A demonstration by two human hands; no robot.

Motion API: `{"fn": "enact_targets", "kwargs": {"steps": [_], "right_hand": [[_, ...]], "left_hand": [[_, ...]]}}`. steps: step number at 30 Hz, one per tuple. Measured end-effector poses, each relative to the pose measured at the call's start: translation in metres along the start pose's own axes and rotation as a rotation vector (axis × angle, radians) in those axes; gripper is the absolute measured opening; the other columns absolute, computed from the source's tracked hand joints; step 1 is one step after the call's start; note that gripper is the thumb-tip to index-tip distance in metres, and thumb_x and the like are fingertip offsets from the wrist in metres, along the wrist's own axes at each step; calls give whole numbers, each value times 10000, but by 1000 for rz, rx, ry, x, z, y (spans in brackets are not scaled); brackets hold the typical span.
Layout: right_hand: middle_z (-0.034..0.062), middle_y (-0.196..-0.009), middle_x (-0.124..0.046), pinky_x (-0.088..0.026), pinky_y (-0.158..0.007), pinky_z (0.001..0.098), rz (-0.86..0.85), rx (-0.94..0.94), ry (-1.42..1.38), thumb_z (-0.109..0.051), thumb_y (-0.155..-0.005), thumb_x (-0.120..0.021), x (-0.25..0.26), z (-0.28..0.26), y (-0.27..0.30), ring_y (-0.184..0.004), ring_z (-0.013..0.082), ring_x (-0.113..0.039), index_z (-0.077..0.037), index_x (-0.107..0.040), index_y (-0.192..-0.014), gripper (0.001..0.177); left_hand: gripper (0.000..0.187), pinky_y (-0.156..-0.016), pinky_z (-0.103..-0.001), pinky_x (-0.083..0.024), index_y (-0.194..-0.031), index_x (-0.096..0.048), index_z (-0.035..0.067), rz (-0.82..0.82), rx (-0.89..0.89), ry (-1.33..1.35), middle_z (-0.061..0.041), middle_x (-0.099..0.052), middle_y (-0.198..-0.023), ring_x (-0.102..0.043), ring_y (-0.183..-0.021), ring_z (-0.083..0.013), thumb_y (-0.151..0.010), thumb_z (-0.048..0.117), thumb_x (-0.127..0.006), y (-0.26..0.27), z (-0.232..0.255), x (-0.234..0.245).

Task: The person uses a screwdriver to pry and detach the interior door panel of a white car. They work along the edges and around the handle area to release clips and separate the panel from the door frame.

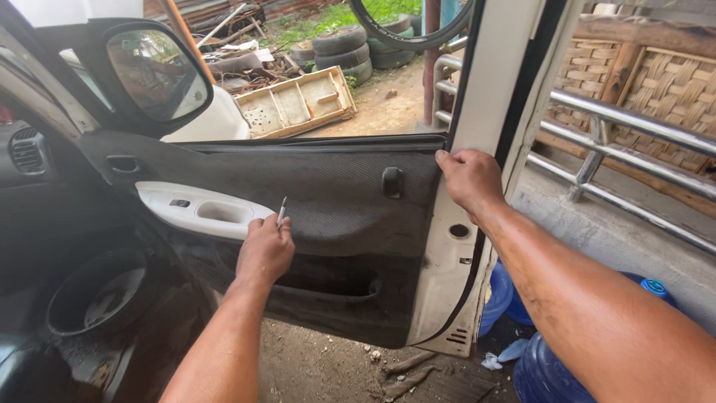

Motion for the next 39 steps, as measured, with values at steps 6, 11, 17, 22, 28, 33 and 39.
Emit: {"fn": "enact_targets", "kwargs": {"steps": [6,11,17,22,28,33,39], "right_hand": [[43,-691,-682,-508,-603,334,-58,139,-9,-330,-908,-731,3,12,6,-617,136,-636,-12,-750,-891,319],[29,-682,-528,-406,-510,382,-482,-325,-382,-226,-916,-669,-18,73,11,-568,172,-485,-39,-646,-963,194],[98,-909,-544,-561,-729,386,-795,-640,-764,2,-892,-484,-27,78,46,-782,211,-572,7,-511,-1128,238],[203,-1140,-560,-605,-955,468,-950,-577,-959,37,-941,-412,-20,43,81,-1011,307,-652,75,-472,-1219,287],[187,-1126,-611,-615,-894,439,-1054,-444,-907,-7,-979,-460,-11,1,126,-1020,289,-687,43,-489,-1230,257],[164,-1055,-672,-611,-837,412,-1090,-434,-959,-46,-991,-487,-6,-29,171,-946,275,-706,-10,-525,-1179,195],[136,-1047,-692,-581,-798,374,-1057,-422,-992,-95,-1007,-489,-34,-70,234,-932,238,-703,-29,-560,-1167,187]], "left_hand": [[394,-671,-469,-547,-1134,-681,47,27,133,231,-198,-682,-847,-663,-732,-345,-1059,387,-496,52,36,-6],[288,-419,-328,-525,-1069,-699,27,65,190,458,-90,-663,-703,-615,-500,-155,-966,293,-664,96,92,-10],[212,-459,-310,-557,-1011,-738,34,135,79,488,-45,-725,-781,-661,-564,-118,-897,212,-724,141,161,-30],[177,-490,-314,-512,-1001,-721,27,108,88,676,-88,-722,-789,-641,-595,-149,-881,156,-741,180,193,-56],[162,-572,-285,-558,-1023,-716,34,204,36,616,-61,-743,-815,-689,-677,-124,-895,133,-716,204,201,-29],[170,-612,-283,-575,-1021,-712,17,265,-6,732,-69,-756,-850,-707,-721,-126,-876,104,-724,219,191,-9],[173,-679,-248,-589,-1025,-695,21,409,-91,839,-50,-763,-857,-726,-762,-98,-866,77,-735,260,136,34]]}}
Point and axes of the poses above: each hand's wrist, its own y-axis away from the middle knuckle, its own x-axis out of the back of the hand, z = x × y, the point moved 9 cm from there along -y, towards the middle knuckle
